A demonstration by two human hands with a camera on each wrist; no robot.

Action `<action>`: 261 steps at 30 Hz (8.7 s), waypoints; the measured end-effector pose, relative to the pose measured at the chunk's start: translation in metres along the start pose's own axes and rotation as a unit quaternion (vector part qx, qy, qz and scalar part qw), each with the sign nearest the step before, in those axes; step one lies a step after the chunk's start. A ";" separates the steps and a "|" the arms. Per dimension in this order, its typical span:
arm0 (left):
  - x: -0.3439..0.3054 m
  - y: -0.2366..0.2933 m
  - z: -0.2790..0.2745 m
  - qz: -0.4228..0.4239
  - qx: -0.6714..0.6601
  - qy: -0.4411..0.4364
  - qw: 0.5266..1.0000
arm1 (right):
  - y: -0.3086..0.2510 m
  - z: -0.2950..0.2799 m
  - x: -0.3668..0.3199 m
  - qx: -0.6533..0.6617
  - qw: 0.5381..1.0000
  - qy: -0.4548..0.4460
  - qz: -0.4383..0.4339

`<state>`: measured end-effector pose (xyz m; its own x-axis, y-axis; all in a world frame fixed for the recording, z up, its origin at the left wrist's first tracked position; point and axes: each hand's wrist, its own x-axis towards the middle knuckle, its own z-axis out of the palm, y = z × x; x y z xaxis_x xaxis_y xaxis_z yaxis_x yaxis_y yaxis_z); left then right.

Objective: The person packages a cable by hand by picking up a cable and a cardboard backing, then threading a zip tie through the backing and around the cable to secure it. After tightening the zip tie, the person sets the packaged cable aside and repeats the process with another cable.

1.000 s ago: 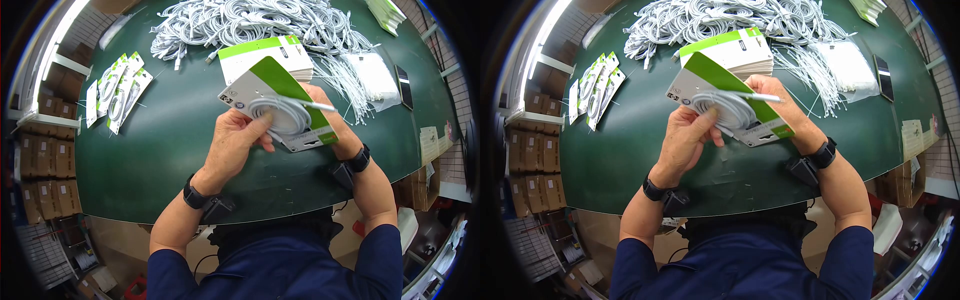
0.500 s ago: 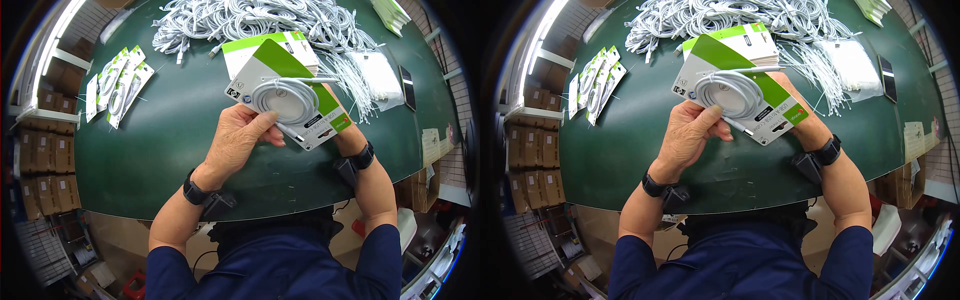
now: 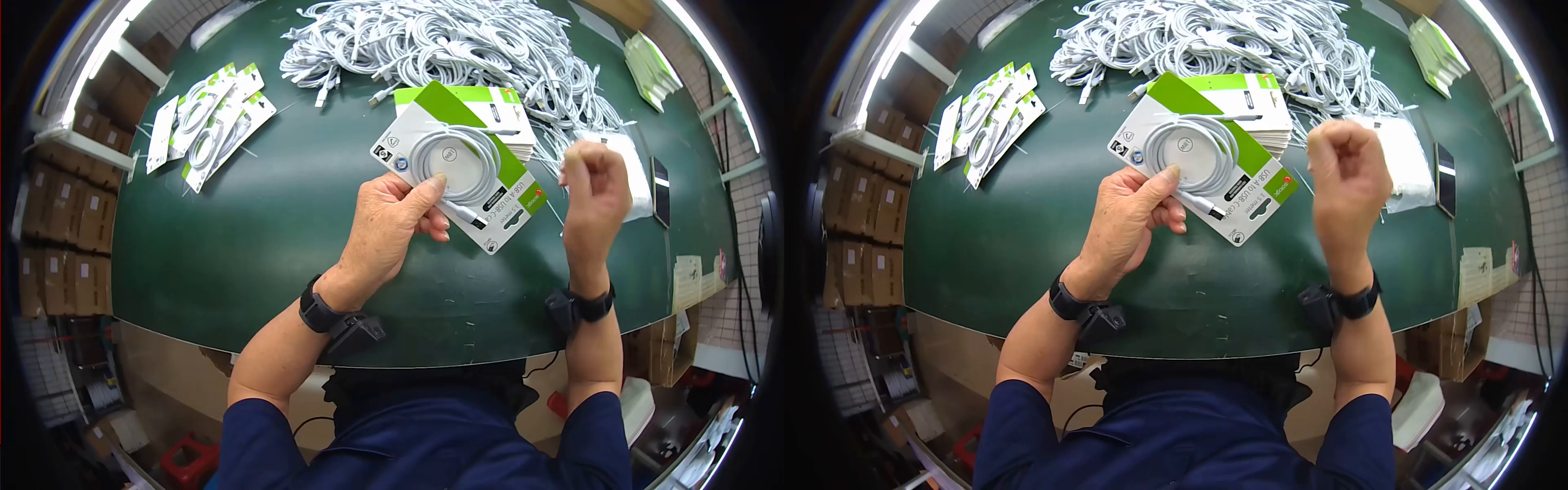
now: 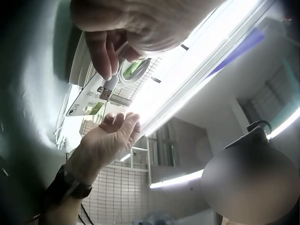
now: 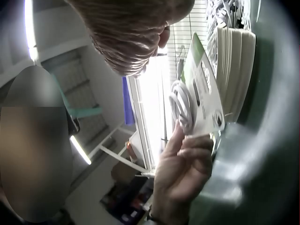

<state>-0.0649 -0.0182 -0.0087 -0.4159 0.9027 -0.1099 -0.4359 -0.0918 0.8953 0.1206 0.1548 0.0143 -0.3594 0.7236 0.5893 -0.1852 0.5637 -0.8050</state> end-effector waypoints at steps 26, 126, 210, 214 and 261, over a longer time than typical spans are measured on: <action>-0.004 -0.003 0.004 -0.061 0.062 -0.043 0.995 | -0.018 0.031 -0.030 -0.145 0.951 -0.246 -0.117; -0.003 -0.002 0.004 0.019 0.026 -0.095 0.995 | 0.007 -0.020 0.009 0.021 0.964 -0.059 0.260; -0.029 0.059 0.017 0.285 0.655 -0.120 0.689 | -0.008 0.011 -0.018 -0.050 0.954 -0.272 0.114; -0.017 0.041 0.008 0.284 0.629 -0.100 0.717 | -0.005 0.009 -0.016 -0.083 0.947 -0.288 0.115; -0.008 0.017 0.023 0.416 0.593 -0.012 0.689 | -0.006 0.016 -0.018 -0.159 0.952 -0.209 -0.156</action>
<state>-0.0508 -0.0169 0.0176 -0.1081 0.7538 0.6482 0.9105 -0.1868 0.3690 0.1135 0.1325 0.0077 -0.6769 0.3161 0.6647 -0.0804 0.8659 -0.4937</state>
